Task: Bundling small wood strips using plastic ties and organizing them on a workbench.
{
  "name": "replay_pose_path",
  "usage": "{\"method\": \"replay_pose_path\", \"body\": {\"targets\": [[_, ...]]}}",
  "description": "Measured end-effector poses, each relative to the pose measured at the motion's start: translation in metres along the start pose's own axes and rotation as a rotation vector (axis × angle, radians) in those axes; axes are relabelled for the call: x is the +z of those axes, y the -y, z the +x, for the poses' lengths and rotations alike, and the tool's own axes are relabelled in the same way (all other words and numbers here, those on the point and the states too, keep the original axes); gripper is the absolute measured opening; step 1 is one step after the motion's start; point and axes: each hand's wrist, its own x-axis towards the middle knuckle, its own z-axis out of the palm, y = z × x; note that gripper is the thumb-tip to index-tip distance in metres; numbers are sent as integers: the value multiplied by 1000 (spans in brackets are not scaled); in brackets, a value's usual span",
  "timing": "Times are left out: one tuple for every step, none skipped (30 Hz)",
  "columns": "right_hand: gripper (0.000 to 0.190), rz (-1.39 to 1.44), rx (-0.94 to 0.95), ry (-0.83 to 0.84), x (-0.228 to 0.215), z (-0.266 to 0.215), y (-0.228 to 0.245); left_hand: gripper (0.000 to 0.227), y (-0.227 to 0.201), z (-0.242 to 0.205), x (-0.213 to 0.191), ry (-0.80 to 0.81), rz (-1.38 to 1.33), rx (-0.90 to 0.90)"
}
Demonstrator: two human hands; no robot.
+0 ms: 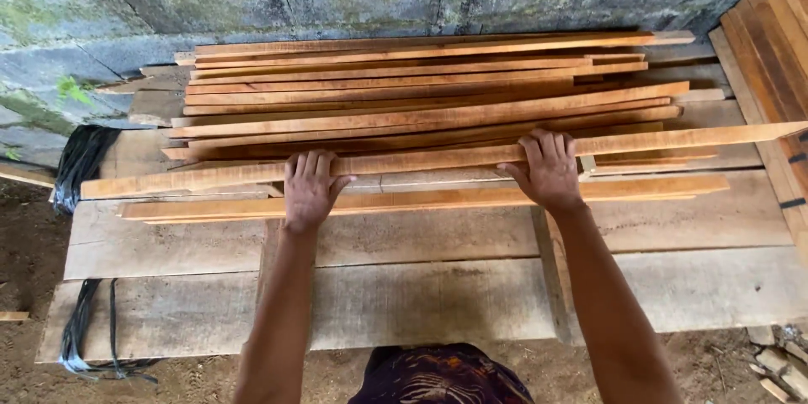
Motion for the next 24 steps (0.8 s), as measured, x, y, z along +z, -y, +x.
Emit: {"method": "replay_pose_path", "body": {"targets": [[57,-2,8,12,7,-13,-1,55,-5,-8,-2,28,17,-34],[58,-3,15,23,14,-26,-3,54,-11,-16,-5,55,35,-69],[58,-4,19,25,17,-41,2,54,-17,-25,-12,57,32,-66],[55,5,47,69,20,-53,3,55,-23,-31,-18,60,33,-84],[52,14,75,112,24,-65,5,56,-29,-37,-23,64,33,-102],[52,13,76,115,19,-74,12,56,-30,-53,-16,65,30,-103],[52,6,80,119,15,-84,18,56,-32,-69,-9,97,25,-127],[52,2,84,124,12,-92,27,56,-32,-87,-3,132,22,-152],[52,4,84,127,18,-107,33,56,-35,-101,-1,135,22,-153],[48,14,103,176,23,-123,38,57,-40,-114,3,177,10,-176],[44,23,121,225,28,-138,42,59,-44,-126,7,219,-1,-199],[44,23,121,229,32,-150,49,59,-49,-138,11,222,-4,-200],[43,62,153,286,35,-163,55,57,-53,-150,14,248,-44,-216],[44,102,184,339,41,-173,61,56,-56,-160,18,270,-81,-233],[44,102,182,338,41,-177,63,56,-59,-159,13,269,-80,-234],[46,94,182,346,40,-181,64,55,-63,-157,8,281,-86,-242],[49,85,181,355,40,-185,65,54,-66,-156,4,293,-91,-249],[49,87,181,359,38,-181,66,54,-66,-155,6,297,-92,-252],[50,82,196,376,35,-177,67,53,-65,-155,9,300,-72,-244],[50,76,210,390,34,-172,69,52,-64,-154,11,301,-50,-234],[50,78,210,392,41,-174,69,52,-64,-156,19,304,-50,-236],[51,82,214,445,47,-178,71,55,-64,-159,25,338,-29,-235],[51,87,217,498,53,-181,72,60,-65,-163,31,371,-8,-234],[51,88,217,494,56,-182,72,60,-64,-162,28,370,-5,-233]]}}
